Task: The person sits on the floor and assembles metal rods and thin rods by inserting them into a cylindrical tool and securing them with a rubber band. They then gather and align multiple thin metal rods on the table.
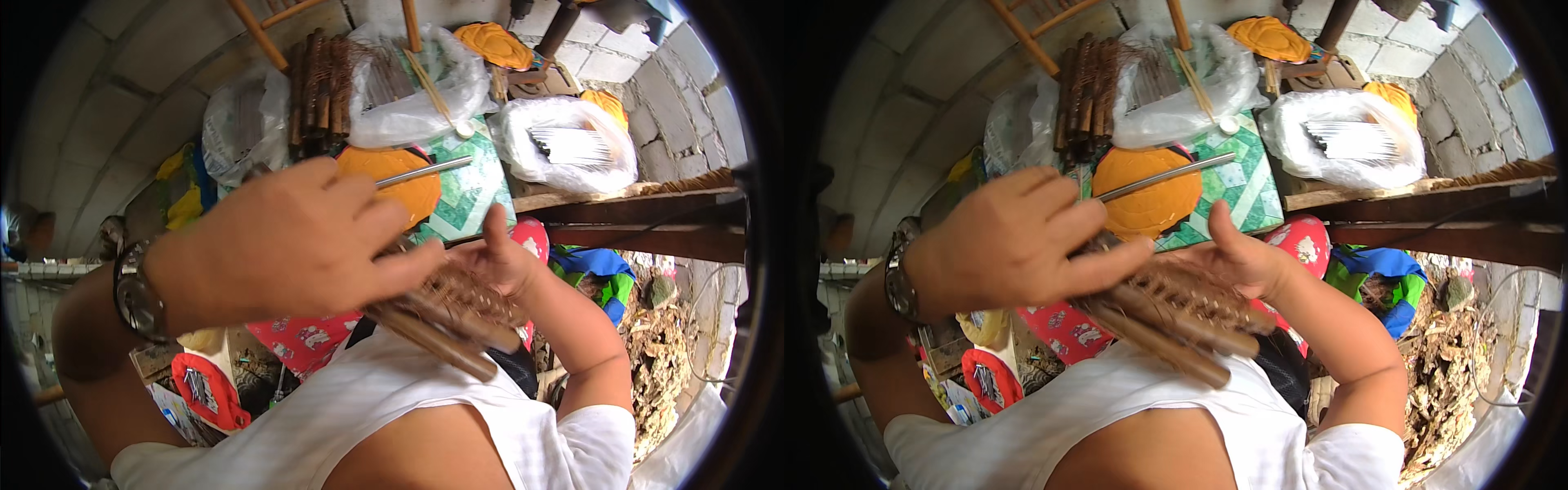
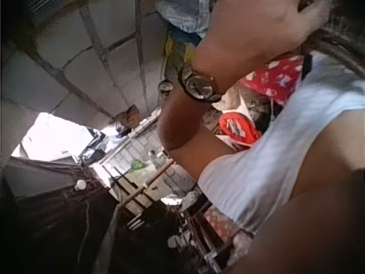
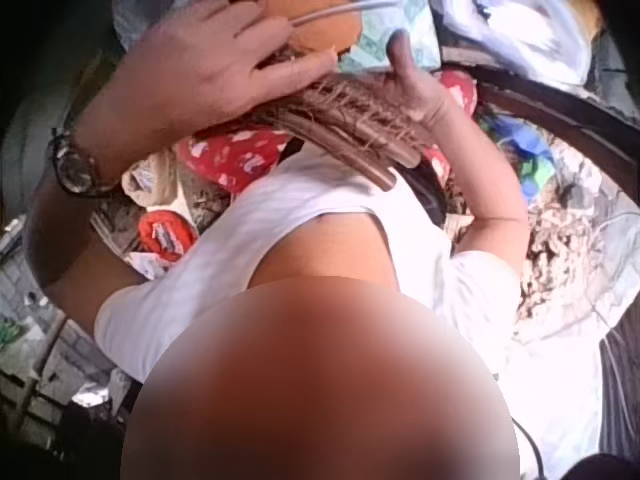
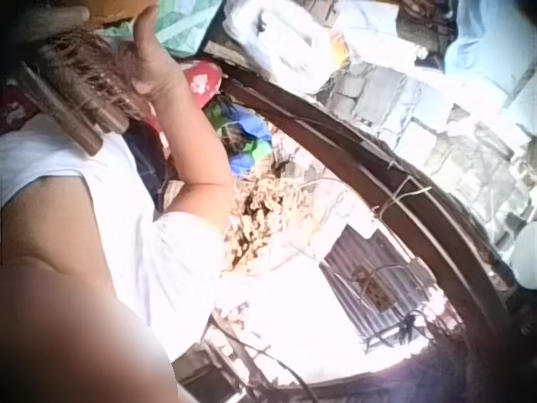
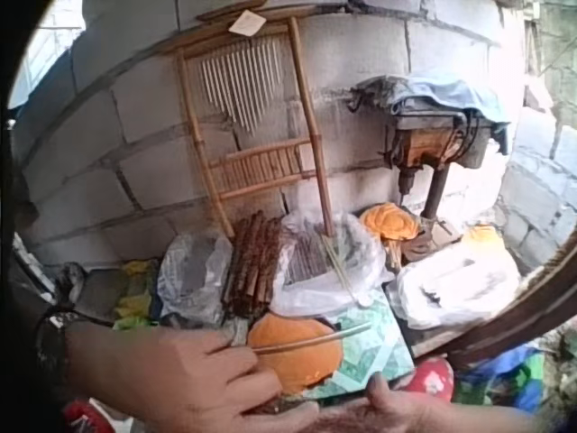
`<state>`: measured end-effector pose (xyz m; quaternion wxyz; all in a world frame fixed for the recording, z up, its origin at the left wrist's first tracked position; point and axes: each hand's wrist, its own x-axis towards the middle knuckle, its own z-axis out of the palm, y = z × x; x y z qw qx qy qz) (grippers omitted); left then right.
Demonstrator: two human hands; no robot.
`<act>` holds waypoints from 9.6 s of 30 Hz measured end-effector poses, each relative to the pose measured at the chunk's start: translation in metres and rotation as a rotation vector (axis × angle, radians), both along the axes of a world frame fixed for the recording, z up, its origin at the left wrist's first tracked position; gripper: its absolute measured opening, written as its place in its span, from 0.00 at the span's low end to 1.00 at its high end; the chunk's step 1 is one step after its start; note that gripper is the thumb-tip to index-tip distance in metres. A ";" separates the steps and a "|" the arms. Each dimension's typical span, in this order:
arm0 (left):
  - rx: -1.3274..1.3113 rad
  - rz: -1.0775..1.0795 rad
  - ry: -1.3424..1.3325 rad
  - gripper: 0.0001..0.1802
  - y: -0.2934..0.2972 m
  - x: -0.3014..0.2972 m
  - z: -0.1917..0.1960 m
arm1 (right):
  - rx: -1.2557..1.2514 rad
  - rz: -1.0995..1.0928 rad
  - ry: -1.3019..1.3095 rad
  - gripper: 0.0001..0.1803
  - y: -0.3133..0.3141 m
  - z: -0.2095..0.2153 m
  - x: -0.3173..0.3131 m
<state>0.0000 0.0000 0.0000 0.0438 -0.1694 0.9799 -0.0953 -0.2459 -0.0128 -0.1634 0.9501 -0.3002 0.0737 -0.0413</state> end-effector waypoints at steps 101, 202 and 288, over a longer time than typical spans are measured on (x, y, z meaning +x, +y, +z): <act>-0.045 1.088 0.411 0.25 -0.147 0.089 -0.180 | -2.317 -0.820 0.856 0.40 -0.328 0.037 0.200; -0.051 0.532 1.306 0.20 0.085 0.098 -0.039 | -0.957 -0.451 0.273 0.29 -0.070 0.075 0.009; 0.956 1.079 1.997 0.24 0.037 0.077 -0.116 | -1.017 -0.776 0.192 0.48 0.009 0.014 0.141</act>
